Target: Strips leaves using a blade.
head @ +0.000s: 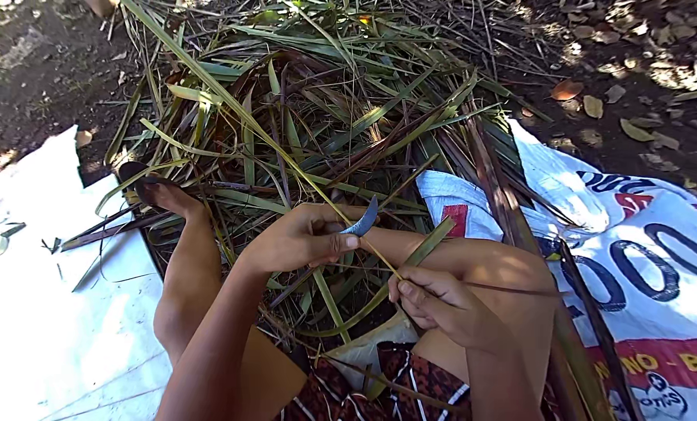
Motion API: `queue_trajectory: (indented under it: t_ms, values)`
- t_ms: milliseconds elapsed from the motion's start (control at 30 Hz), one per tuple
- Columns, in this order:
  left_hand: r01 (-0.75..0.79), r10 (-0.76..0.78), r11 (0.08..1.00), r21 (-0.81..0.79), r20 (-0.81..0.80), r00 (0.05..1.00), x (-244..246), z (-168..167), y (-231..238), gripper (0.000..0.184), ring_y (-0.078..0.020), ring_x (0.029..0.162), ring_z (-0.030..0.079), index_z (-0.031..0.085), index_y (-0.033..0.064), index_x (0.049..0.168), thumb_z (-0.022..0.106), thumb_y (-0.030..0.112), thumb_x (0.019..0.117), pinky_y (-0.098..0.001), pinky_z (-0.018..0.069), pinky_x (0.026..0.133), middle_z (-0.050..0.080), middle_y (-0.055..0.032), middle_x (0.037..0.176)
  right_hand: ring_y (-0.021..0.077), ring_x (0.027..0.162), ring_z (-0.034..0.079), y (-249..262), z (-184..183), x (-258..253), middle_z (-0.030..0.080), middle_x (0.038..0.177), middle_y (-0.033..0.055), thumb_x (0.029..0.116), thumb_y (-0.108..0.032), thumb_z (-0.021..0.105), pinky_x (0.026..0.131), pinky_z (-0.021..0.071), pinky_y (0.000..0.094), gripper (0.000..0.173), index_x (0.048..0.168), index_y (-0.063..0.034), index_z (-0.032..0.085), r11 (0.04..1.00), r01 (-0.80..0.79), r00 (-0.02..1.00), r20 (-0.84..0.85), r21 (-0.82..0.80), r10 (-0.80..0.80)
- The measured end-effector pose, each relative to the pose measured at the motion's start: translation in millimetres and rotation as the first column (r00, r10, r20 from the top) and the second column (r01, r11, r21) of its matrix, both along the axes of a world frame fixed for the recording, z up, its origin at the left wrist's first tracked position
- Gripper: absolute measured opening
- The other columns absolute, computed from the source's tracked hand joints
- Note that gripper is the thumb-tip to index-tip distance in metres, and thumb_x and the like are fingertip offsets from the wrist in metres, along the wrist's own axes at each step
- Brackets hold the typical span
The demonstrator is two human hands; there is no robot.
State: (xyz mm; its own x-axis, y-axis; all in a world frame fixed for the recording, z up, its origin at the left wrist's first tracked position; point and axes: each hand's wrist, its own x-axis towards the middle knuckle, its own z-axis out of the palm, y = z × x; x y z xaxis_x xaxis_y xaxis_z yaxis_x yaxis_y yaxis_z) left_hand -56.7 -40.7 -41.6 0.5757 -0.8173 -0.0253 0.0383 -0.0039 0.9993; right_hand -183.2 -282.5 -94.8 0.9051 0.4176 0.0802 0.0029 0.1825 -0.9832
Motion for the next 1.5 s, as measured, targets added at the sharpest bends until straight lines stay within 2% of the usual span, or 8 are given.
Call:
queue_trajectory:
  t_ms: [133, 333, 467, 867, 1000, 1133, 1367, 1500]
  values:
    - [-0.033, 0.032, 0.999, -0.03, -0.041, 0.999, -2, 2, 1, 0.023, 0.0062, 0.051, 0.052, 0.065, 0.005, 0.116, 0.062, 0.009, 0.0936, -0.0081, 0.0426, 0.047, 0.061, 0.0113, 0.065, -0.0136, 0.051, 0.031, 7, 4, -2, 0.035, 0.062, -0.0189, 0.1083, -0.02, 0.043, 0.047, 0.0258, 0.0049, 0.022, 0.097, -0.016, 0.061, 0.999, 0.036, 0.999, -0.014, 0.002, -0.036]
    - [0.039, -0.054, 0.979, 0.201, 0.071, 0.996, -15, 6, -14, 0.016, 0.0104, 0.056, 0.045, 0.061, 0.0045, 0.112, 0.055, 0.015, 0.1015, -0.0072, 0.0379, 0.052, 0.054, 0.0161, 0.07, -0.0113, 0.061, 0.043, 28, 3, -7, 0.055, 0.072, -0.0037, 0.1052, -0.017, 0.045, 0.06, 0.0371, 0.0029, 0.029, 0.104, 0.0022, 0.067, 0.812, 0.455, 0.867, 0.39, -0.366, -0.31]
    - [-0.154, 0.149, 0.987, 0.043, 0.104, 0.983, -7, 9, 0, 0.015, 0.0084, 0.048, 0.042, 0.065, 0.0085, 0.103, 0.051, 0.014, 0.1001, -0.0077, 0.0349, 0.045, 0.049, 0.0143, 0.06, -0.0104, 0.067, 0.05, 29, 3, -8, 0.064, 0.079, 0.0019, 0.1052, -0.016, 0.047, 0.066, 0.041, 0.0025, 0.029, 0.103, 0.0029, 0.068, 0.747, 0.543, 0.81, 0.473, -0.384, -0.346]
    - [-0.41, 0.426, 0.901, -0.141, 0.114, 0.898, 18, 14, 38, 0.014, 0.0078, 0.048, 0.046, 0.065, 0.019, 0.1, 0.051, 0.016, 0.1031, -0.0081, 0.0386, 0.045, 0.054, 0.0163, 0.061, -0.0136, 0.055, 0.03, 4, -5, -8, 0.038, 0.064, -0.0149, 0.1086, -0.024, 0.045, 0.05, 0.025, 0.004, 0.025, 0.101, -0.0103, 0.065, 0.987, 0.097, 0.985, 0.155, -0.124, -0.078]
    - [-0.45, 0.47, 0.874, -0.184, 0.085, 0.879, 16, 14, 39, 0.017, 0.0063, 0.047, 0.047, 0.063, 0.0202, 0.098, 0.048, 0.015, 0.1038, -0.0093, 0.0396, 0.045, 0.054, 0.0148, 0.06, -0.0114, 0.054, 0.04, -3, -2, -8, 0.044, 0.065, -0.0135, 0.1067, -0.019, 0.045, 0.051, 0.0356, 0.006, 0.023, 0.103, -0.0086, 0.064, 0.985, -0.025, 0.999, 0.033, -0.17, 0.031]
    - [-0.358, 0.377, 0.919, -0.164, 0.098, 0.921, -1, 4, 13, 0.015, 0.0038, 0.044, 0.045, 0.06, 0.0138, 0.098, 0.048, 0.014, 0.1048, -0.0101, 0.0397, 0.043, 0.05, 0.0089, 0.057, -0.0099, 0.058, 0.045, 16, 5, 0, 0.05, 0.073, -0.012, 0.1077, -0.017, 0.042, 0.054, 0.0414, 0.0081, 0.023, 0.115, -0.0037, 0.059, 0.993, 0.014, 1.0, 0.013, -0.114, -0.013]
    - [0.041, -0.037, 0.998, -0.042, 0.092, 0.995, -23, -3, -14, 0.014, 0.0108, 0.057, 0.044, 0.064, 0.0149, 0.101, 0.052, 0.021, 0.1053, -0.007, 0.036, 0.051, 0.05, 0.0178, 0.068, -0.0128, 0.057, 0.033, 42, 13, 6, 0.039, 0.068, -0.0159, 0.1082, -0.013, 0.039, 0.052, 0.029, 0.005, 0.023, 0.1, -0.0064, 0.059, 0.966, 0.259, 0.953, 0.166, -0.021, -0.252]
    - [0.149, -0.145, 0.986, -0.077, 0.056, 0.988, -16, -2, -9, 0.017, 0.0127, 0.057, 0.043, 0.066, 0.0121, 0.099, 0.053, 0.021, 0.1051, -0.0053, 0.0344, 0.051, 0.049, 0.0192, 0.066, -0.0131, 0.055, 0.034, 39, 10, 1, 0.036, 0.065, -0.0184, 0.1098, -0.02, 0.04, 0.051, 0.0289, 0.0052, 0.022, 0.097, -0.0143, 0.057, 0.982, 0.149, 0.984, 0.081, 0.117, -0.159]
